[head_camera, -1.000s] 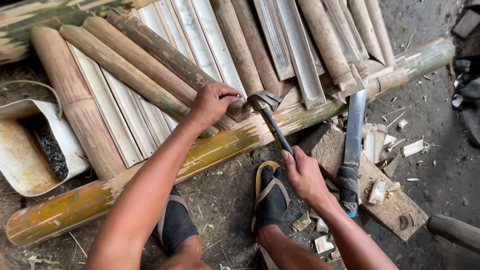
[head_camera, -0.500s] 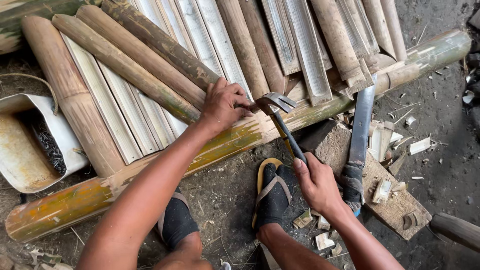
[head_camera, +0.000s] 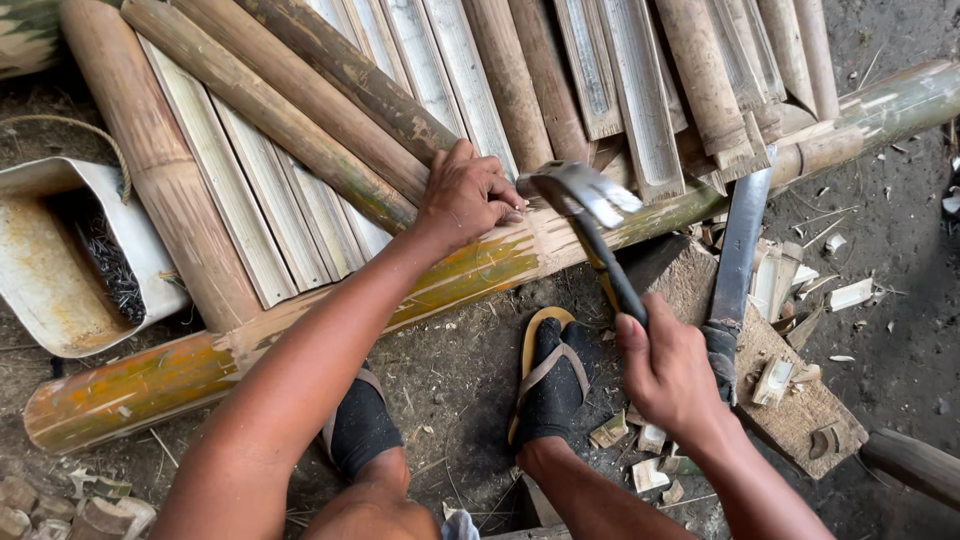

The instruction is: The person splits bamboo strips using a machete and a wooden block, then arranges them on a bamboo frame. They secure the strips to the frame by hammering nails into them. The person repeats this process, adding more strips to the structure.

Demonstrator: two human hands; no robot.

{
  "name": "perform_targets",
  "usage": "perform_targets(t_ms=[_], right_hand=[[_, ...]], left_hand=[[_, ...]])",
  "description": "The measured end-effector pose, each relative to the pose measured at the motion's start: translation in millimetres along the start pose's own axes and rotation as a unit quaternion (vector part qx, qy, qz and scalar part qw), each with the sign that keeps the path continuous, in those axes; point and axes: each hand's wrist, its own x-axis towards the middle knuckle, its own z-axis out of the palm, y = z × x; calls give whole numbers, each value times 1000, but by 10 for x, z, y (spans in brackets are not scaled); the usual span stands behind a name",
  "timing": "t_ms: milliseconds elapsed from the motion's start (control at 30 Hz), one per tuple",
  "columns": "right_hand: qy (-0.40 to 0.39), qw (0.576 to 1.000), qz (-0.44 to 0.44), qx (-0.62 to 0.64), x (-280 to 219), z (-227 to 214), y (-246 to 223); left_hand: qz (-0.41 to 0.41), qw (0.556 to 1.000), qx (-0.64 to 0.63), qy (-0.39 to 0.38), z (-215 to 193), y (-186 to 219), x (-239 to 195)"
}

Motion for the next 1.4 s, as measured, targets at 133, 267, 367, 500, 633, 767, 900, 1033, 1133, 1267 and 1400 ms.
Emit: perform_targets(t_ms=[133, 267, 367, 500, 633, 767, 900, 1033, 1133, 1267, 1400], right_hand=[[-63, 994, 77, -44, 153, 58, 68], [-21, 998, 37, -39, 176, -21, 17], [-50, 994, 92, -8, 131, -130, -70], [-15, 999, 35, 25, 24, -224, -105], [-70, 994, 69, -47, 254, -18, -53], [-23, 999, 15, -34, 338, -38, -2], [18, 994, -47, 97, 112, 41, 214], [11, 998, -36, -56, 355, 377, 394], [40, 998, -49, 32, 221, 320, 500], [73, 988, -110, 83, 182, 623, 635], [26, 1000, -2, 9, 307, 567, 612]], left_hand=[[-27, 999, 21, -17, -11, 52, 33], [28, 999, -33, -20, -152, -40, 135], [-32, 989, -6, -143, -246, -132, 241], [10, 992, 23, -126, -254, -191, 268], [47, 992, 44, -112, -171, -248, 218], [67, 992, 45, -92, -183, -246, 184], [93, 992, 41, -69, -162, -317, 152], [86, 992, 42, -78, -88, -282, 95], [91, 993, 43, -68, -187, -297, 189], [100, 993, 19, -63, -180, -267, 166], [76, 995, 17, -59, -228, -240, 131]])
